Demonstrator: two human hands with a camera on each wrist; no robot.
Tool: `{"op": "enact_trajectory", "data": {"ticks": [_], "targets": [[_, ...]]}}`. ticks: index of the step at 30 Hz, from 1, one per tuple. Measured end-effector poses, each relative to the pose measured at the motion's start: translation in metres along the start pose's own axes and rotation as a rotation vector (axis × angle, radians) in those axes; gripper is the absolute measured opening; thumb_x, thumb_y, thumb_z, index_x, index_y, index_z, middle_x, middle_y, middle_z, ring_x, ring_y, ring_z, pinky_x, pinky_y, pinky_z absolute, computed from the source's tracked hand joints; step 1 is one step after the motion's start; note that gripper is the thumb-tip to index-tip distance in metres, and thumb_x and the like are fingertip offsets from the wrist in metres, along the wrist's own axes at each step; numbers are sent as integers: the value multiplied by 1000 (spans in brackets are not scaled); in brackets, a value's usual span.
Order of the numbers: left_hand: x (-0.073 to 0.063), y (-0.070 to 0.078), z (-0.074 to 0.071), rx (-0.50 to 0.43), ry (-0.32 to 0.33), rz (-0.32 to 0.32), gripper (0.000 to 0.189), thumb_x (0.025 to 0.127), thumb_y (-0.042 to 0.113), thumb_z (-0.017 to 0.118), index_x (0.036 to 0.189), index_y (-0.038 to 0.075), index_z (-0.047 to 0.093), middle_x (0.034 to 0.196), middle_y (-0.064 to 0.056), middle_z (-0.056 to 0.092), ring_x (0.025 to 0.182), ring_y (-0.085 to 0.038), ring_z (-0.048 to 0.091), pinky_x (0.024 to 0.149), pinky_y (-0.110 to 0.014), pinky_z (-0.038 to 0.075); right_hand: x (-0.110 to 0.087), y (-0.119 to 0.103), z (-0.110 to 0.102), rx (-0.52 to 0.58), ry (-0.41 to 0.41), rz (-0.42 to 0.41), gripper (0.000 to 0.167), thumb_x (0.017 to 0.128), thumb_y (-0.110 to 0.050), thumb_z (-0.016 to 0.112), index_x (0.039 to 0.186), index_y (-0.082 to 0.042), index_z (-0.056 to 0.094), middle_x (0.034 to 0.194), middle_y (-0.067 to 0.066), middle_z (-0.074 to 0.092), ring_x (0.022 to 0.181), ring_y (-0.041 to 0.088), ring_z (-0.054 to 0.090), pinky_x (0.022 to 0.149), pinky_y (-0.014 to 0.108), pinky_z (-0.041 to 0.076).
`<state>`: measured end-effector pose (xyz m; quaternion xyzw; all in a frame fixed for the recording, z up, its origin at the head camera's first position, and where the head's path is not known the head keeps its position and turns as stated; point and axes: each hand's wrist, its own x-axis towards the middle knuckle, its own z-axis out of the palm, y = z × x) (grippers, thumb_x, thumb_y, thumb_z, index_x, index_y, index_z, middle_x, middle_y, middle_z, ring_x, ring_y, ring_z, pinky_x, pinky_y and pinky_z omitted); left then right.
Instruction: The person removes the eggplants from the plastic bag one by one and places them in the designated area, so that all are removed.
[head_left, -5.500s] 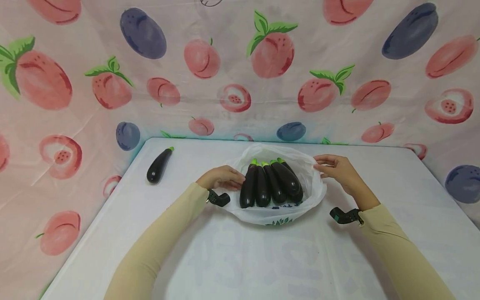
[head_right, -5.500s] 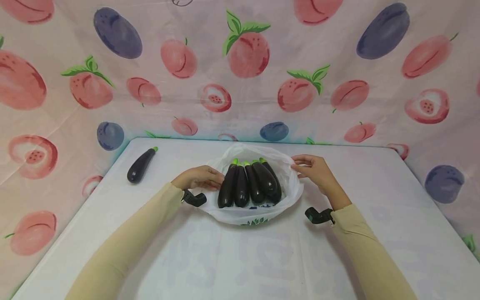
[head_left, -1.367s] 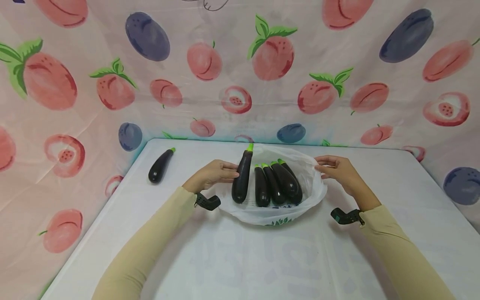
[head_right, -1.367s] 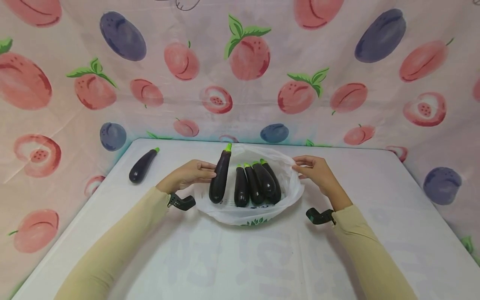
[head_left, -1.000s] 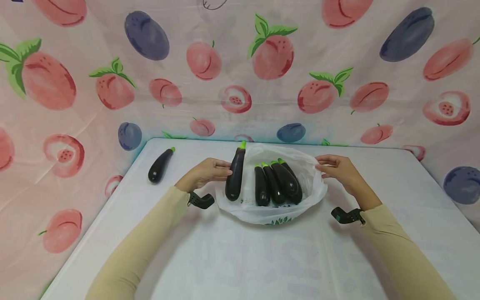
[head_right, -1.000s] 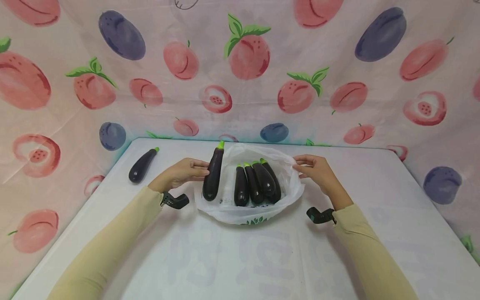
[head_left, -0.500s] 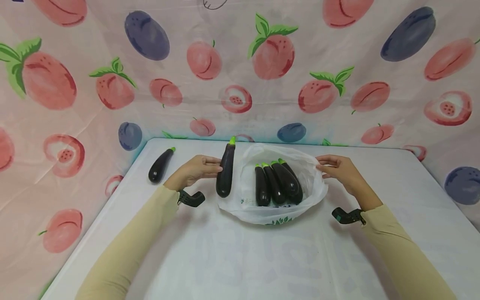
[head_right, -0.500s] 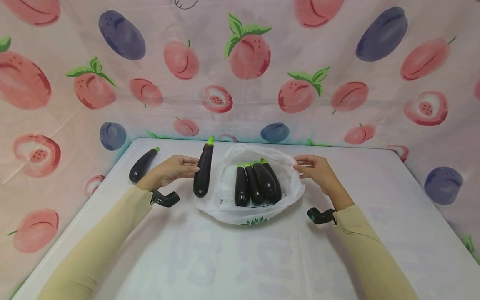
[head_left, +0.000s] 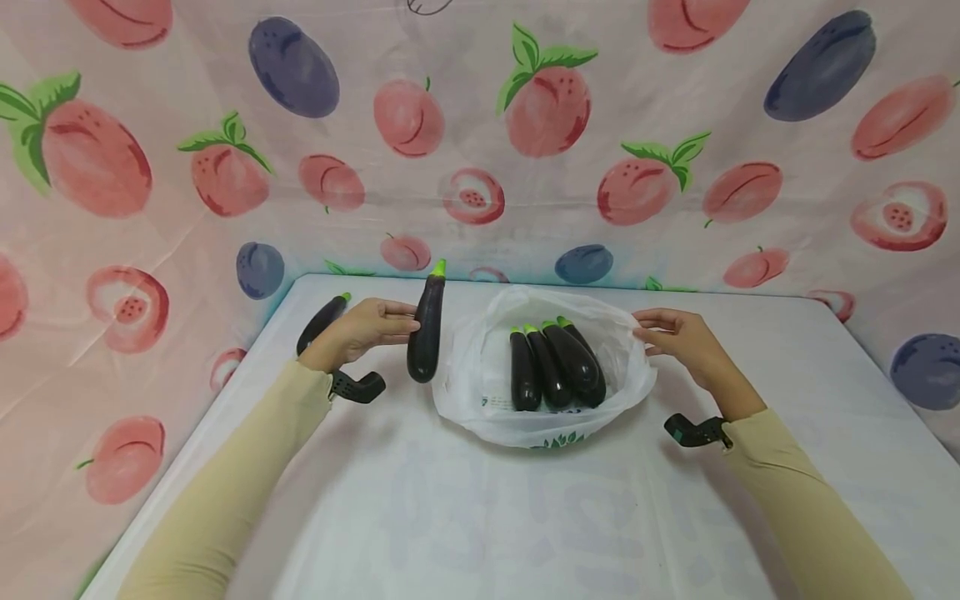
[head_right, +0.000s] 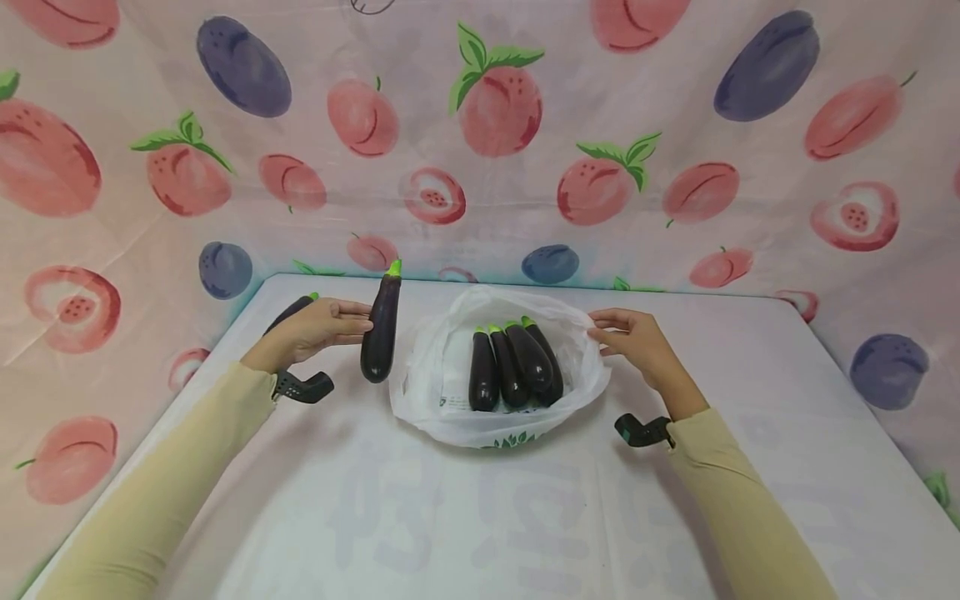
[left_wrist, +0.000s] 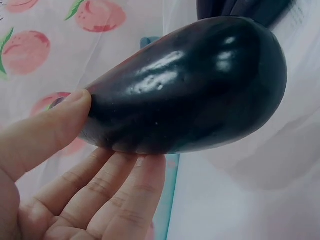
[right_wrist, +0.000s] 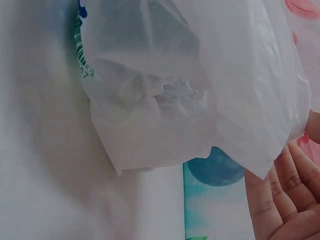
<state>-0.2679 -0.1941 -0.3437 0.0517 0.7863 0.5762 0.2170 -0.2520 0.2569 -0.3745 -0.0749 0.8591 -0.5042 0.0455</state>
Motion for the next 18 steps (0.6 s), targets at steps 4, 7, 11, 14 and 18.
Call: {"op": "enact_trajectory", "data": {"ticks": [4,7,11,14,18], "targets": [[-2,0,-8,20,12,-13,52,93,9,57,139,-7,38,137,-26,48,96,-5,63,100,-35,47,1,1,0,-3,-4,-3,50,92,-27,61,128,6,51,85,-29,58,81,-9,59,73,20,57],[-3,0,-14,30,30,-21,52,93,11,59,139,-5,40,137,-24,49,97,-5,63,100,-34,47,1,1,0,-3,-5,-2,50,92,-27,61,128,6,51,85,-29,58,81,-9,59,73,19,57],[-7,-1,-22,49,54,-30,53,93,13,59,139,-4,40,137,-24,49,98,-6,64,102,-36,46,2,2,-1,-2,-2,1,50,92,-27,61,128,5,51,85,-29,58,80,-9,60,73,20,57],[-10,-1,-27,71,65,-35,53,93,14,59,139,-4,40,137,-25,49,101,-9,63,105,-38,44,2,2,-1,-5,-4,3,49,92,-27,60,129,5,51,85,-29,58,80,-9,60,73,20,57],[-13,-1,-34,79,77,-37,54,92,16,60,139,-5,41,137,-24,50,102,-10,64,105,-38,43,3,2,-1,-9,-7,8,48,93,-26,59,129,4,50,88,-27,60,81,-10,59,74,20,57]]}}
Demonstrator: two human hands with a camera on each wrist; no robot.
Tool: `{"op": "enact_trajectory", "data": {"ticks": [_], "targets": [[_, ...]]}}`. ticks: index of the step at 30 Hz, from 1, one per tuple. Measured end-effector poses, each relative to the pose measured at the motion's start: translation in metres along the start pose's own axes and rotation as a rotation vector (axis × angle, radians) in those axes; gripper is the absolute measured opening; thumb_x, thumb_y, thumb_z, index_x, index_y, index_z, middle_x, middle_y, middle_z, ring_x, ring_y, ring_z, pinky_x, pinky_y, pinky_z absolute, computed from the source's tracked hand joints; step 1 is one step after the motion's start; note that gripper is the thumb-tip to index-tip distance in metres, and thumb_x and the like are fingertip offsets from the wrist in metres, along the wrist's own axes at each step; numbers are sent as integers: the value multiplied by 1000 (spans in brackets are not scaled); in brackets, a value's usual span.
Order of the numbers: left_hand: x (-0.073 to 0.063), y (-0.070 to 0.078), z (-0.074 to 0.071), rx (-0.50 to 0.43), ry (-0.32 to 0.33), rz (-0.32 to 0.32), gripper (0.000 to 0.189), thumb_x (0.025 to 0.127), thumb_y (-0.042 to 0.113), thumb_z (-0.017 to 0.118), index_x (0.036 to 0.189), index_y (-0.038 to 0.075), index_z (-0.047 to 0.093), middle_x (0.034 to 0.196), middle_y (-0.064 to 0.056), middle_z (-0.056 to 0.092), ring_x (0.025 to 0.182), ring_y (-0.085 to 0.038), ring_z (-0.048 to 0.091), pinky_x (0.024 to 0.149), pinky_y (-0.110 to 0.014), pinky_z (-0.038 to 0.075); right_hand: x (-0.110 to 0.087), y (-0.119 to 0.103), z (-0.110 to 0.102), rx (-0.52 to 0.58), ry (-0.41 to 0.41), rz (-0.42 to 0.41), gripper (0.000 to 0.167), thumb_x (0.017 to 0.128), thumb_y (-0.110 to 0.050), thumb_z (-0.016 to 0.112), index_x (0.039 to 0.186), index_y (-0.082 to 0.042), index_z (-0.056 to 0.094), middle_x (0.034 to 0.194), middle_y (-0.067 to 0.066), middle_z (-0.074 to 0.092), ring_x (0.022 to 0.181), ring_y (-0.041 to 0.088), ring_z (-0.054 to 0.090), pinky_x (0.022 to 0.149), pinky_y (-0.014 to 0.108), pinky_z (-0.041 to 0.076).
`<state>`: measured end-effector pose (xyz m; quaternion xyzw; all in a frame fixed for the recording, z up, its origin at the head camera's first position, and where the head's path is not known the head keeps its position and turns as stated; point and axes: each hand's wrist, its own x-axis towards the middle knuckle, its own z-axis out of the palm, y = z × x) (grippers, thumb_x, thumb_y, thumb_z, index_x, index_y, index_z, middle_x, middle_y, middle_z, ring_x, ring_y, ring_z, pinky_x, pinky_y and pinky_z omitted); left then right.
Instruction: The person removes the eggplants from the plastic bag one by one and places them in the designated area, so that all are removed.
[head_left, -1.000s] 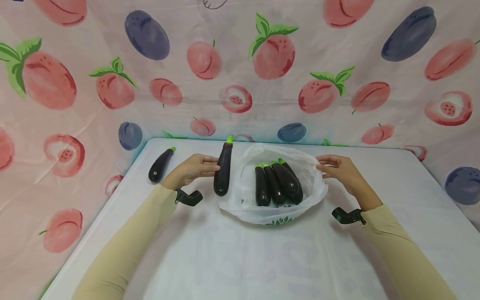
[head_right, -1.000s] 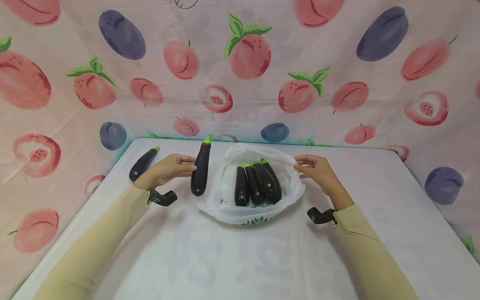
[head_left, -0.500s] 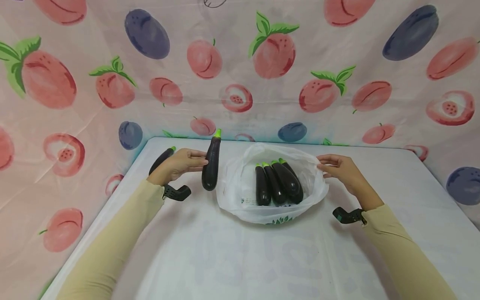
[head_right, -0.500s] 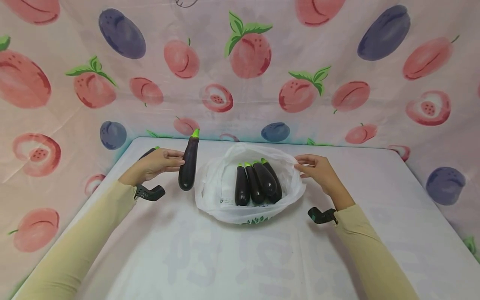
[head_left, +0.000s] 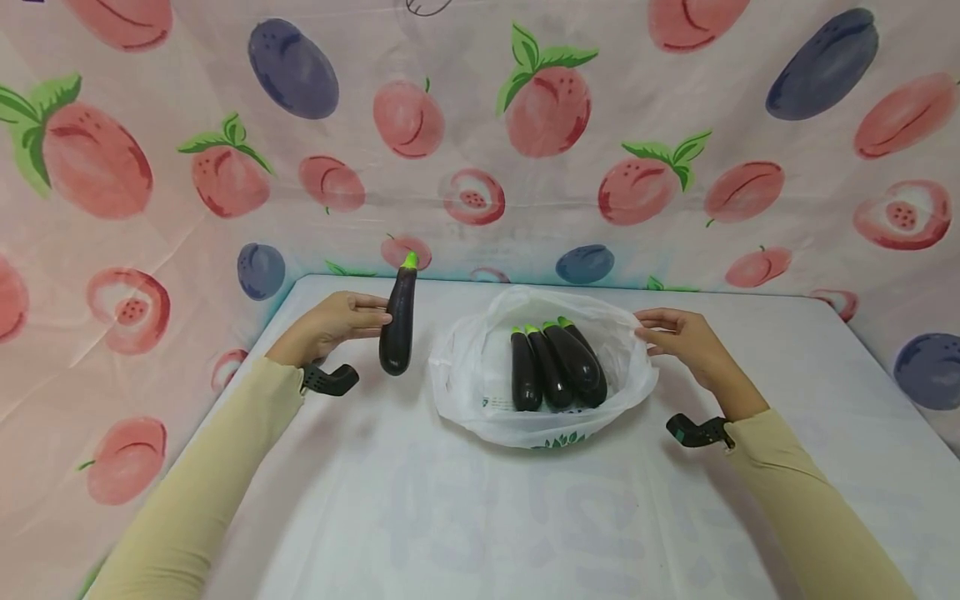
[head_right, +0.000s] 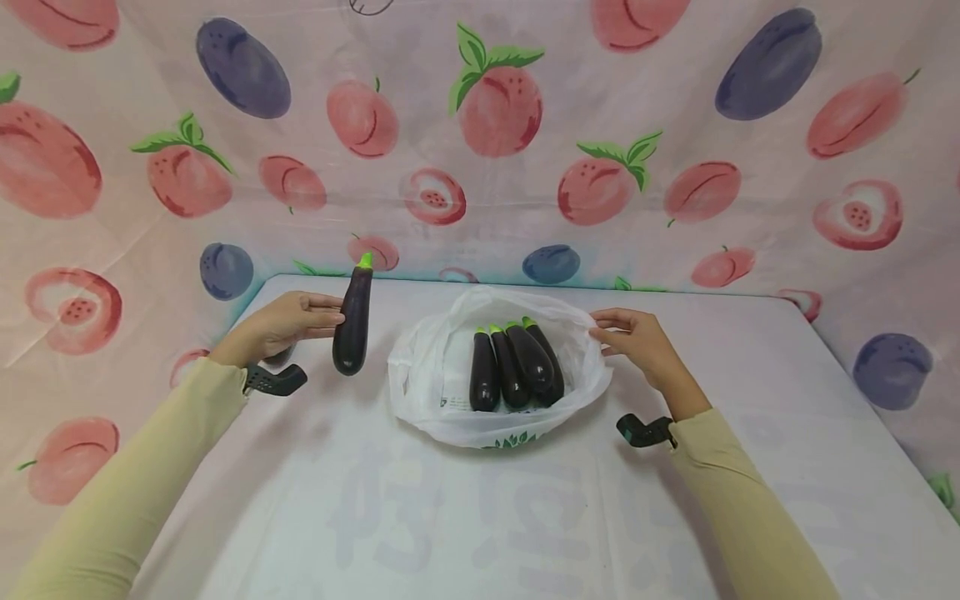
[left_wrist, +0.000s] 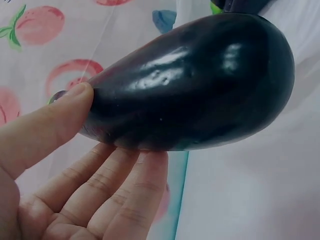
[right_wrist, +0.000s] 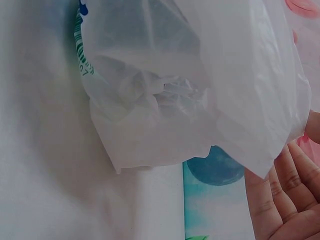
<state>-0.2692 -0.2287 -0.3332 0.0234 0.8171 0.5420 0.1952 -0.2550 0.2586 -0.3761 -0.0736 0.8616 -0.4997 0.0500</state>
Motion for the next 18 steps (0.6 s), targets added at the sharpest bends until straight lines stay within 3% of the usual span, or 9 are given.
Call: {"op": "enact_trajectory", "data": {"ticks": [11,18], "targets": [[-10,-1,-20,10,10,0,58,92,19,61,140,-5,38,127,-11,60,90,2,63,103,-36,44,0,-1,0,7,-2,9,48,92,-24,61,130,4,50,86,-29,58,82,-9,59,74,20,56],[-12,-4,-32,-12,22,-3,58,93,17,59,141,-7,36,98,9,66,86,3,64,105,-39,41,1,0,0,4,-1,7,50,92,-27,61,130,4,50,87,-28,59,81,-9,59,73,20,57]]}}
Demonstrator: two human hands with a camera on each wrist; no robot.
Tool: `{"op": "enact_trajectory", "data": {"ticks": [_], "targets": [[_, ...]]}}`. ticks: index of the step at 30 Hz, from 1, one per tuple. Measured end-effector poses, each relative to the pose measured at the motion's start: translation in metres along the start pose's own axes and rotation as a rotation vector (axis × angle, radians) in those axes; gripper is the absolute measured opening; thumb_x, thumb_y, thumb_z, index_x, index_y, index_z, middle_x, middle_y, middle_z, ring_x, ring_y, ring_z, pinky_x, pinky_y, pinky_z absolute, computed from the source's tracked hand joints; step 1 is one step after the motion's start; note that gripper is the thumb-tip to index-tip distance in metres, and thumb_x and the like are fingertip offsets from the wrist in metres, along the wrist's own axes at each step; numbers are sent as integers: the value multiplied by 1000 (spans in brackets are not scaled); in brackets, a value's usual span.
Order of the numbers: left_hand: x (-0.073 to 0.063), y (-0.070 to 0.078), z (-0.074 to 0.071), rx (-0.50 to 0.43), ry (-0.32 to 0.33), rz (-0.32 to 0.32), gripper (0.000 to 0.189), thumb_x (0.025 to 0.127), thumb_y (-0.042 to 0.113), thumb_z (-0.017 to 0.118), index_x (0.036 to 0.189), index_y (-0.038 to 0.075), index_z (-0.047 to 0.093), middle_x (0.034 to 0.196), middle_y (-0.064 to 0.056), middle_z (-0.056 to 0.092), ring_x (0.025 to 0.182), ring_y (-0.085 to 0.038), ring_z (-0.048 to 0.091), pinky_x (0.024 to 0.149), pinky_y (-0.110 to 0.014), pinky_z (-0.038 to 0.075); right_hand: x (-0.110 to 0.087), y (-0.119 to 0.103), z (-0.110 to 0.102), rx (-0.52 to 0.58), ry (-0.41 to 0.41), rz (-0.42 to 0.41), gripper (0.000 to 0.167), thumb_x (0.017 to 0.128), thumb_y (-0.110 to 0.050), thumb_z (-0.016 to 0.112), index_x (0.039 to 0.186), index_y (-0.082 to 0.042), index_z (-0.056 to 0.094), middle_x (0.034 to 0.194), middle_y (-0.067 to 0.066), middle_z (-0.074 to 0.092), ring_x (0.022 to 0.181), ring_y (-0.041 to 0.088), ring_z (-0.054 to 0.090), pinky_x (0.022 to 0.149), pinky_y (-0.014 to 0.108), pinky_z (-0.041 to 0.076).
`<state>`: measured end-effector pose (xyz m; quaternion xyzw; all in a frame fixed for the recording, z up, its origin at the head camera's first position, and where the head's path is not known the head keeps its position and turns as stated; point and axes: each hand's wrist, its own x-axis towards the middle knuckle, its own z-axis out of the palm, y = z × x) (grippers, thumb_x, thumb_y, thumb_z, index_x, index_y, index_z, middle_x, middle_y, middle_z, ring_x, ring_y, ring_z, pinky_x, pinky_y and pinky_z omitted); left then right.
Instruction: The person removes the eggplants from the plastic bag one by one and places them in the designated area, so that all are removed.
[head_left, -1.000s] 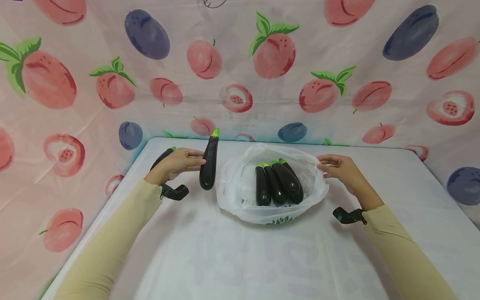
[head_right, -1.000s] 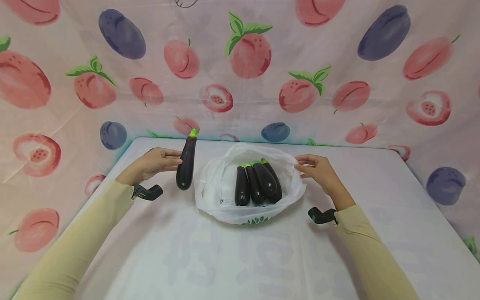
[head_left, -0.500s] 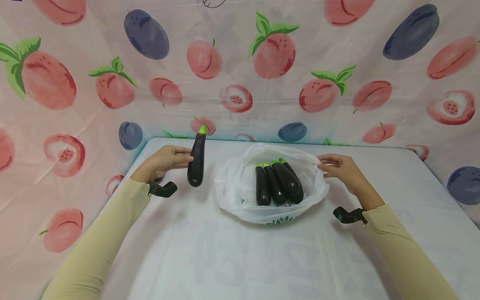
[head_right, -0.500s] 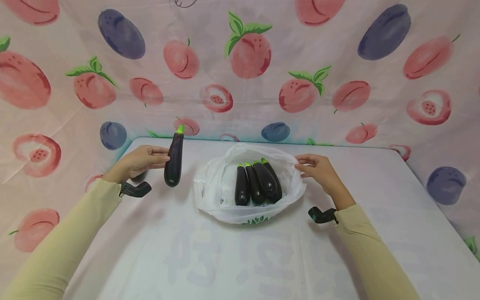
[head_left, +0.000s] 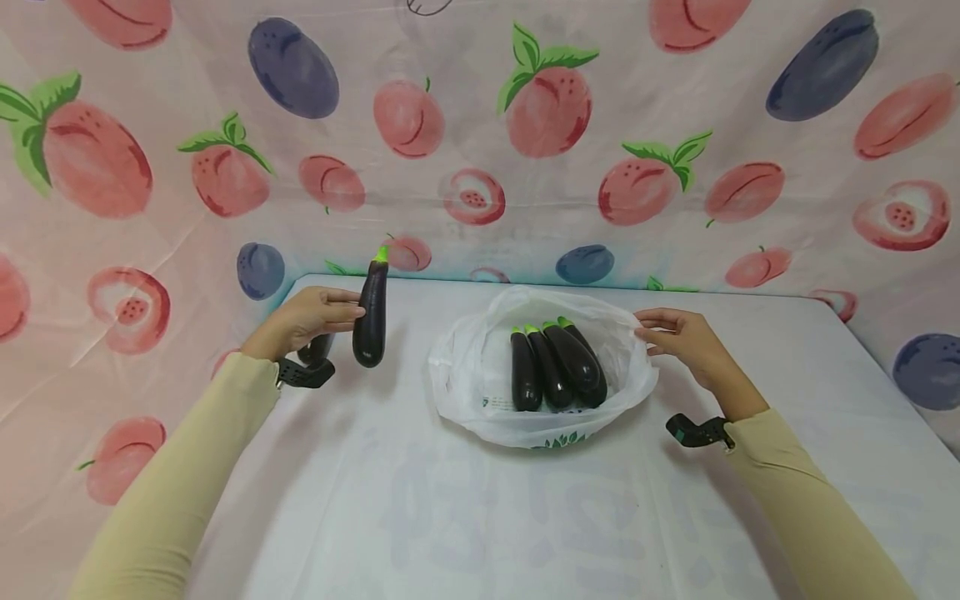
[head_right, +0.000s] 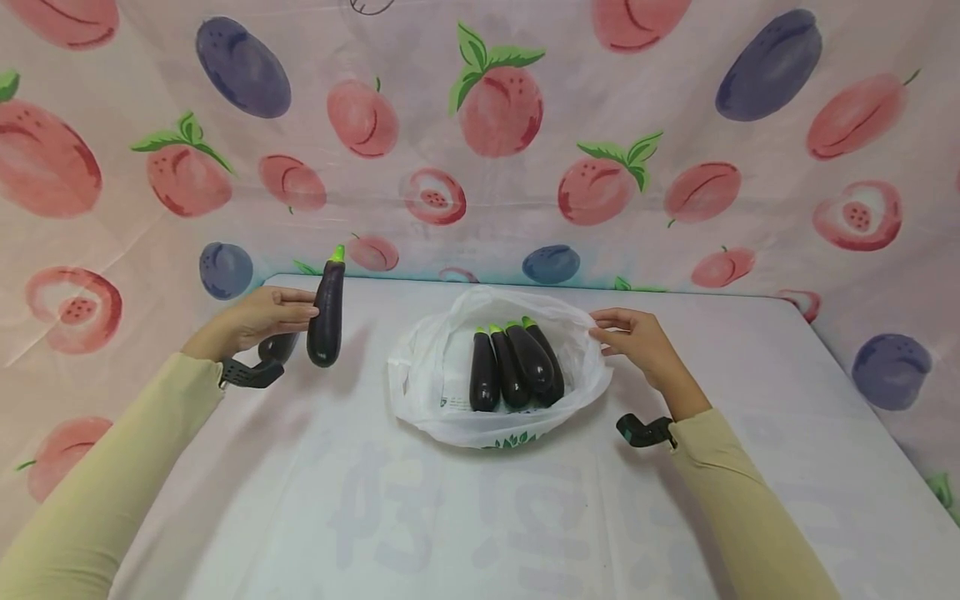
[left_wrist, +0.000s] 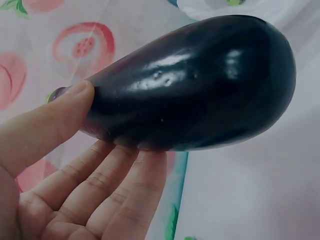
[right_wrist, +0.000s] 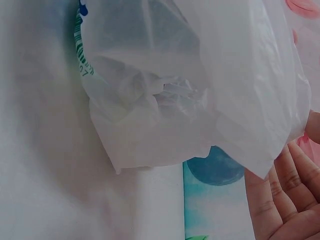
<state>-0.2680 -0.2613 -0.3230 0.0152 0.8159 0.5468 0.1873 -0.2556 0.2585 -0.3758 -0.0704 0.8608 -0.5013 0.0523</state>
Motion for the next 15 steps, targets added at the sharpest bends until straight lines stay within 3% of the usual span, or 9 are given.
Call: {"op": "enact_trajectory", "data": {"ticks": [4,7,10,15], "targets": [[4,-5,-6,5,-8,-3,58,94,15,57,141,-9,33,101,7,65,86,5,63,105,-39,41,1,1,0,4,-1,-3,49,92,-25,61,130,4,50,86,-30,58,82,-9,59,73,19,56],[9,-9,-10,19,-13,-19,59,95,16,56,142,-9,30,123,-10,60,87,5,61,105,-37,42,0,1,0,-3,-1,-1,47,93,-23,59,130,4,50,86,-29,58,82,-9,59,73,19,56],[13,-14,-13,32,-16,-48,61,96,16,55,144,-8,26,142,-25,41,88,6,59,106,-37,41,0,1,0,-6,-3,-1,46,94,-24,59,130,4,51,87,-28,58,82,-9,59,74,21,57],[20,-20,-18,38,-17,-82,63,96,17,55,145,-8,24,146,-27,33,87,6,59,107,-37,40,-1,0,0,-2,-4,-4,47,93,-25,60,129,4,51,86,-29,58,82,-9,59,74,22,57]]}}
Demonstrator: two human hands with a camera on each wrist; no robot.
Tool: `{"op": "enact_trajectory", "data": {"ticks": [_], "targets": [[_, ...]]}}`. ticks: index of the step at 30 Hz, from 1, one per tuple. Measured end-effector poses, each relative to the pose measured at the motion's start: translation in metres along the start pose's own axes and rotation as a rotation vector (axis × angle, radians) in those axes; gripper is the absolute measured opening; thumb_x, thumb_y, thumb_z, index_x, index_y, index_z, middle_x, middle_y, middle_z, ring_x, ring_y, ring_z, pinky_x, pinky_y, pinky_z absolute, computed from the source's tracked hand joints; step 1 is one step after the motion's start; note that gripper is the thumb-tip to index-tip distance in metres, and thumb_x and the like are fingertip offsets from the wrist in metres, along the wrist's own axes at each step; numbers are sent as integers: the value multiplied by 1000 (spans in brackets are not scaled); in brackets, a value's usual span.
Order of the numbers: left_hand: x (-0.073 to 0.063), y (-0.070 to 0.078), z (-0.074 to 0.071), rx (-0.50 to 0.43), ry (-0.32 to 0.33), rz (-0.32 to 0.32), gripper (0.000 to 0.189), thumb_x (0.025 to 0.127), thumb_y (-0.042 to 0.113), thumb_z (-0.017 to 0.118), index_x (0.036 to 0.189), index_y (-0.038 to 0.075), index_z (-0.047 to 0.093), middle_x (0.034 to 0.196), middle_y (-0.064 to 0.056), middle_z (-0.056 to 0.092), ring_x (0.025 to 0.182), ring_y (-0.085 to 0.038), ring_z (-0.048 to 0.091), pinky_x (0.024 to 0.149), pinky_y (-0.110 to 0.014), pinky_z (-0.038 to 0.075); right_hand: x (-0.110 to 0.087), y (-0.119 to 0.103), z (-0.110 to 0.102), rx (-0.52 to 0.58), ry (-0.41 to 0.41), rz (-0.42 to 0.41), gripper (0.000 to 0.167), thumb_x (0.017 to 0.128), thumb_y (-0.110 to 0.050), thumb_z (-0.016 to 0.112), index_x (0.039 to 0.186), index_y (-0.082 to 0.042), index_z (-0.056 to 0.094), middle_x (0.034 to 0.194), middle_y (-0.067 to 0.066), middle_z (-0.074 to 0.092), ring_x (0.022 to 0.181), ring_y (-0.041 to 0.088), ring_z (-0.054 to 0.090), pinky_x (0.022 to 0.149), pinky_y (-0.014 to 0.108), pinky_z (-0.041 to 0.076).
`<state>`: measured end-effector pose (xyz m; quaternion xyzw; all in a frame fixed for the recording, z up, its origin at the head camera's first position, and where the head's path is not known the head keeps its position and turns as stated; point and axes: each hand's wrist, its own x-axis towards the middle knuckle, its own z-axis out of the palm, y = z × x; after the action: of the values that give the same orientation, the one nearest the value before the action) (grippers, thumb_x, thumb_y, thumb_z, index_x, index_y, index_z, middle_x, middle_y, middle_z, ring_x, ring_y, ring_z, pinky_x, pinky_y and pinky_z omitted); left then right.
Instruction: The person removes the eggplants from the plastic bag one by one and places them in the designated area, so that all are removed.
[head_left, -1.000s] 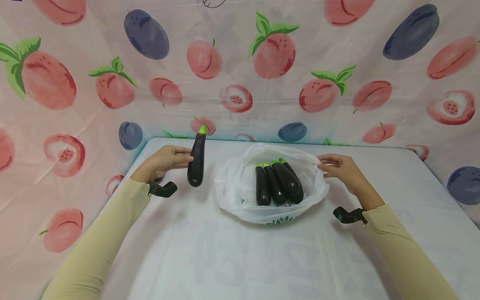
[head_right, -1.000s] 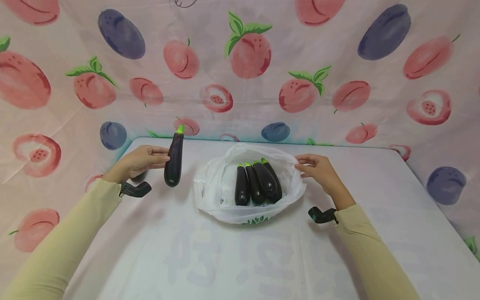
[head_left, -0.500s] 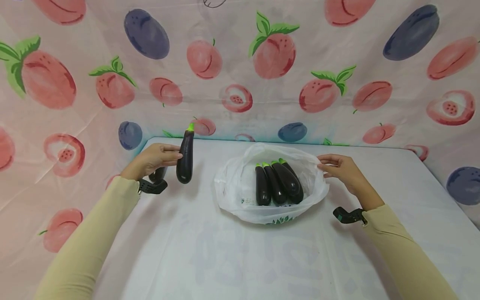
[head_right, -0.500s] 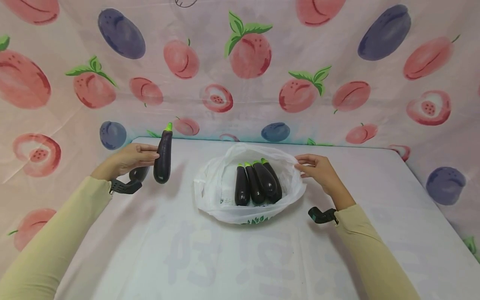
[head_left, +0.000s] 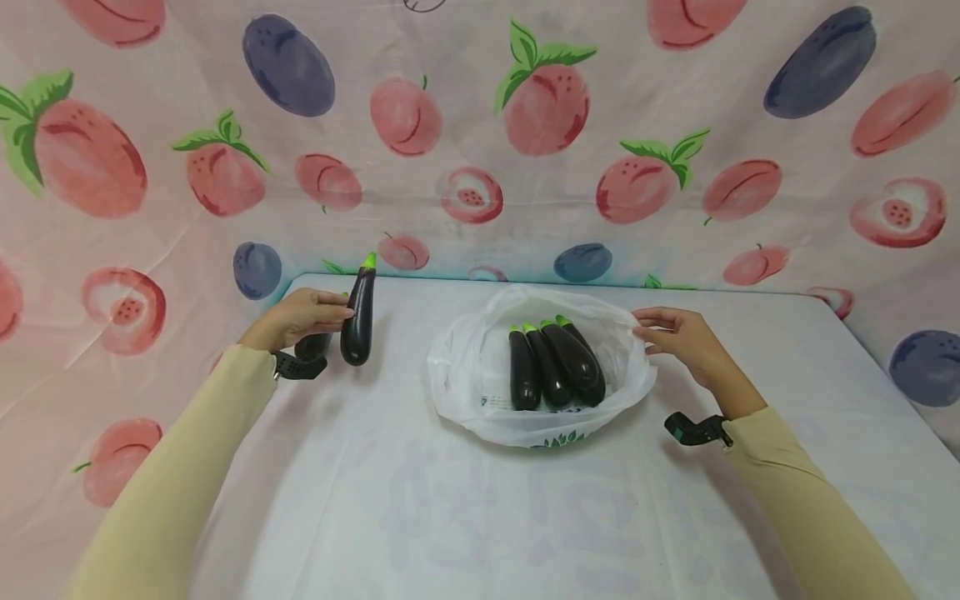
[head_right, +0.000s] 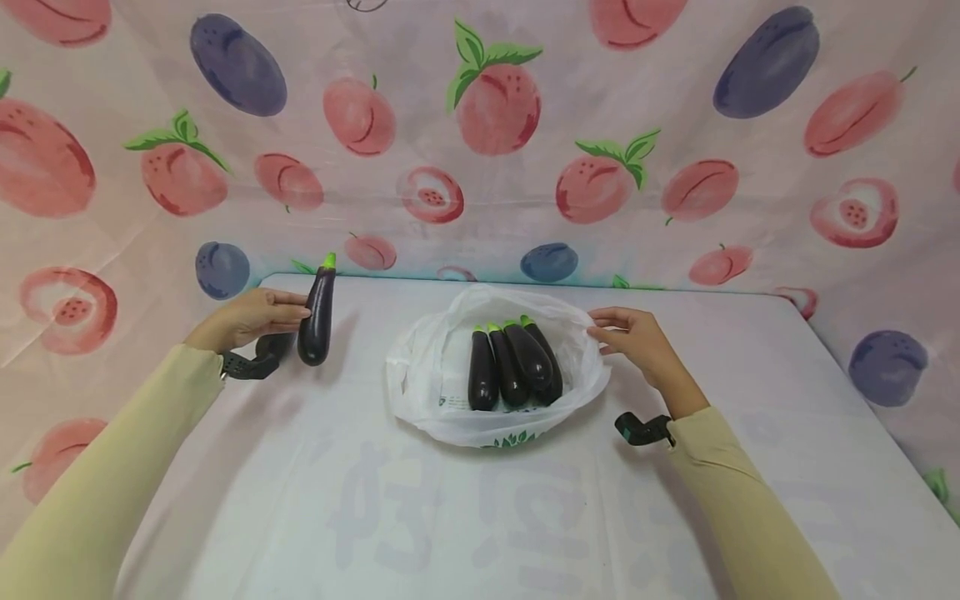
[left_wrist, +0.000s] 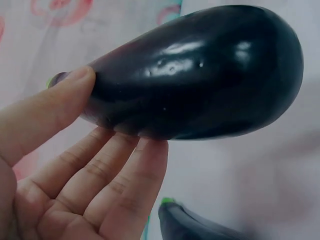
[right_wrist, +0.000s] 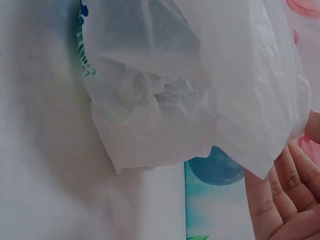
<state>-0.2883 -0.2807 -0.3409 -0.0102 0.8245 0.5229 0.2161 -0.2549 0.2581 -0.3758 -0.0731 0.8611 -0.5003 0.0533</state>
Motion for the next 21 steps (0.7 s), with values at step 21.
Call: {"op": "enact_trajectory", "data": {"ticks": [21], "targets": [[32,-23,-4,19,-41,-60,57,96,14,54,142,-9,30,149,-27,28,77,7,59,110,-42,37,-1,1,0,-7,12,-1,47,93,-27,60,128,4,52,87,-27,59,81,-8,60,74,22,57]]}}
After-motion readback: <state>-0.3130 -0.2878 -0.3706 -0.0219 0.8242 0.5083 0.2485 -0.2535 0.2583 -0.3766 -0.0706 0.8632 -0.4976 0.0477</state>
